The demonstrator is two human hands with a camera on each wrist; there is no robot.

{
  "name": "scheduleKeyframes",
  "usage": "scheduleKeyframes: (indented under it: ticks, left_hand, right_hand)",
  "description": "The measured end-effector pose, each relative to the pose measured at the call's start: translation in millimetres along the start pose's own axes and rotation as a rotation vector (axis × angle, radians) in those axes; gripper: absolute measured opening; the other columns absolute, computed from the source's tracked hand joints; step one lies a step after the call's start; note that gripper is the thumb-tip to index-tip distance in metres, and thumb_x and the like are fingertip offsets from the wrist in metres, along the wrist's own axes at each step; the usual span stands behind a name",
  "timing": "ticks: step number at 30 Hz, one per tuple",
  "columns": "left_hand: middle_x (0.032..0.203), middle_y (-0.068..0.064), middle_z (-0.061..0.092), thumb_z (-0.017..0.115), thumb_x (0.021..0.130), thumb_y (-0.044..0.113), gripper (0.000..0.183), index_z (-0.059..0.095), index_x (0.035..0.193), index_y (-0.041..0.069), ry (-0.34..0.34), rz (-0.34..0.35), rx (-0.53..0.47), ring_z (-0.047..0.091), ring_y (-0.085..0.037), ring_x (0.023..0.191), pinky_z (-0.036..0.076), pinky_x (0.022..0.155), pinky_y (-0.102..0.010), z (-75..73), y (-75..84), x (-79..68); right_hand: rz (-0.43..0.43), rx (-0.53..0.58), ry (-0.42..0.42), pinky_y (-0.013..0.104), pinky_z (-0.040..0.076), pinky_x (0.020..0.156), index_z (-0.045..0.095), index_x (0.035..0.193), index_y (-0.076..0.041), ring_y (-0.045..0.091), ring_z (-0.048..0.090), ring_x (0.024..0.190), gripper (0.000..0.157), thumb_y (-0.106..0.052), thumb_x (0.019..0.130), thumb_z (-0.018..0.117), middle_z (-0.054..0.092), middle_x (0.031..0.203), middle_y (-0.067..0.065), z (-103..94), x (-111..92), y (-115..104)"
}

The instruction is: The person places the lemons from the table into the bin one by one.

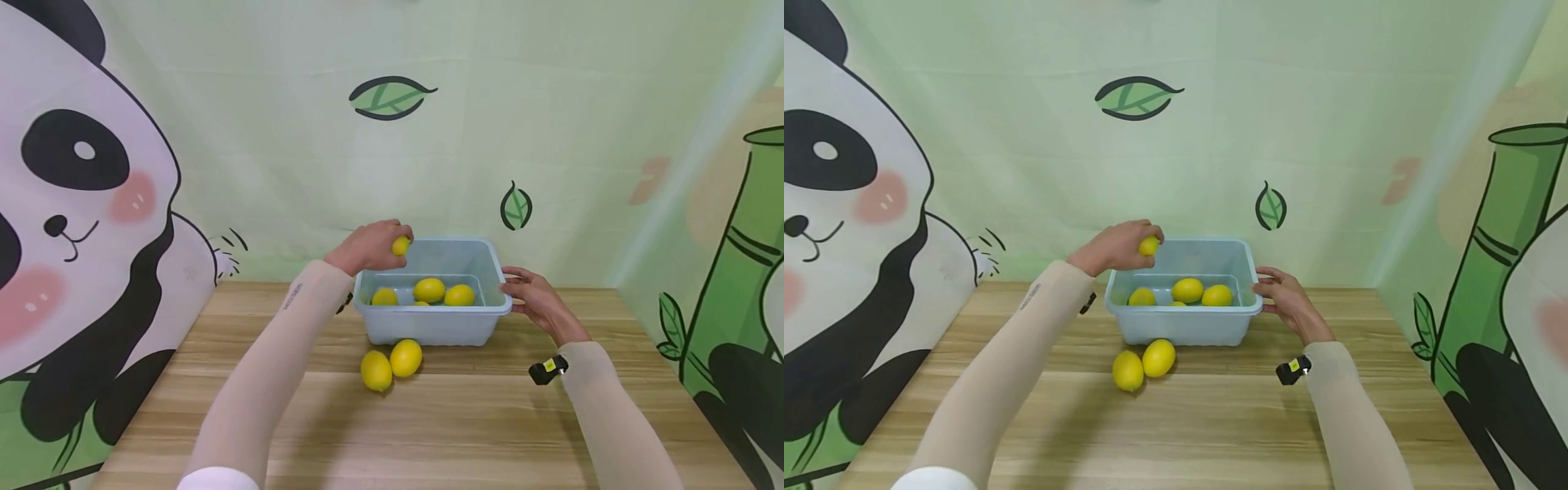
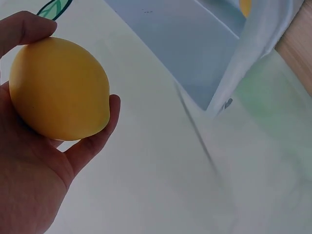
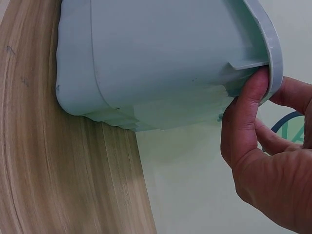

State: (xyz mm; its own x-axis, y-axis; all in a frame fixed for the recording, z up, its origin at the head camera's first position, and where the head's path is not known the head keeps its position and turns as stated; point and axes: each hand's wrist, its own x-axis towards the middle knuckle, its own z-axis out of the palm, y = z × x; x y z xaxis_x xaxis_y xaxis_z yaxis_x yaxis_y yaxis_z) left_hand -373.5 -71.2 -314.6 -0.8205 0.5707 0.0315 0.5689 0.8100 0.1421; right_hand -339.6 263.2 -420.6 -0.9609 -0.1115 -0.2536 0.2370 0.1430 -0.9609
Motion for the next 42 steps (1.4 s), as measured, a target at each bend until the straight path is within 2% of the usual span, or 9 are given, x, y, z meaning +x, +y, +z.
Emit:
scheduleKeyframes:
  ticks: [3,9,22,31,36,42]
  left_hand:
    - [0.122,-0.002,0.057,0.063,0.088,0.030,0.043,0.057,0.130,0.021,-0.020,-0.030,-0.021,0.054,-0.021,0.097,0.051,0.083,-0.039,0.1,-1.4,6.9]
    - [0.121,-0.001,0.057,0.062,0.087,0.030,0.044,0.056,0.130,0.021,-0.053,-0.086,-0.025,0.053,-0.021,0.100,0.050,0.087,-0.039,2.2,-3.3,18.8]
    - [0.128,-0.002,0.057,0.065,0.087,0.032,0.050,0.055,0.134,0.021,-0.119,-0.160,-0.132,0.050,-0.023,0.108,0.051,0.093,-0.039,5.5,2.5,39.2]
    - [0.137,-0.002,0.054,0.064,0.087,0.031,0.050,0.054,0.135,0.022,-0.153,-0.212,-0.168,0.050,-0.024,0.112,0.050,0.096,-0.042,10.0,1.1,43.7]
    - [0.143,-0.003,0.051,0.066,0.087,0.031,0.051,0.055,0.135,0.022,-0.169,-0.215,-0.170,0.049,-0.025,0.116,0.048,0.100,-0.045,15.3,-2.1,46.9]
    - [0.143,-0.007,0.050,0.066,0.088,0.030,0.048,0.055,0.133,0.020,-0.178,-0.176,-0.166,0.051,-0.026,0.122,0.048,0.101,-0.044,16.7,-3.6,52.3]
  right_hand:
    - [-0.004,0.001,-0.002,0.030,0.058,0.087,0.028,0.154,-0.011,0.019,0.060,0.108,0.060,-0.013,0.100,0.053,0.036,0.152,0.022,-0.4,0,0]
    - [-0.005,-0.004,-0.003,0.030,0.058,0.087,0.027,0.154,-0.011,0.022,0.058,0.113,0.061,-0.013,0.099,0.053,0.036,0.152,0.022,-0.5,1,1]
    - [0.003,-0.001,0.001,0.029,0.058,0.087,0.028,0.154,-0.012,0.016,0.059,0.104,0.060,-0.012,0.099,0.053,0.036,0.152,0.022,-0.4,0,-1]
    - [-0.002,0.008,-0.001,0.029,0.059,0.085,0.028,0.154,-0.011,0.016,0.059,0.104,0.061,-0.013,0.099,0.054,0.036,0.152,0.022,-1.0,2,1]
    - [-0.004,0.007,0.000,0.028,0.059,0.082,0.028,0.154,-0.011,0.016,0.060,0.104,0.061,-0.013,0.099,0.055,0.036,0.152,0.022,-1.1,2,2]
    - [-0.006,0.011,0.004,0.030,0.059,0.084,0.029,0.154,-0.011,0.018,0.059,0.106,0.061,-0.013,0.099,0.055,0.036,0.152,0.022,-1.5,2,2]
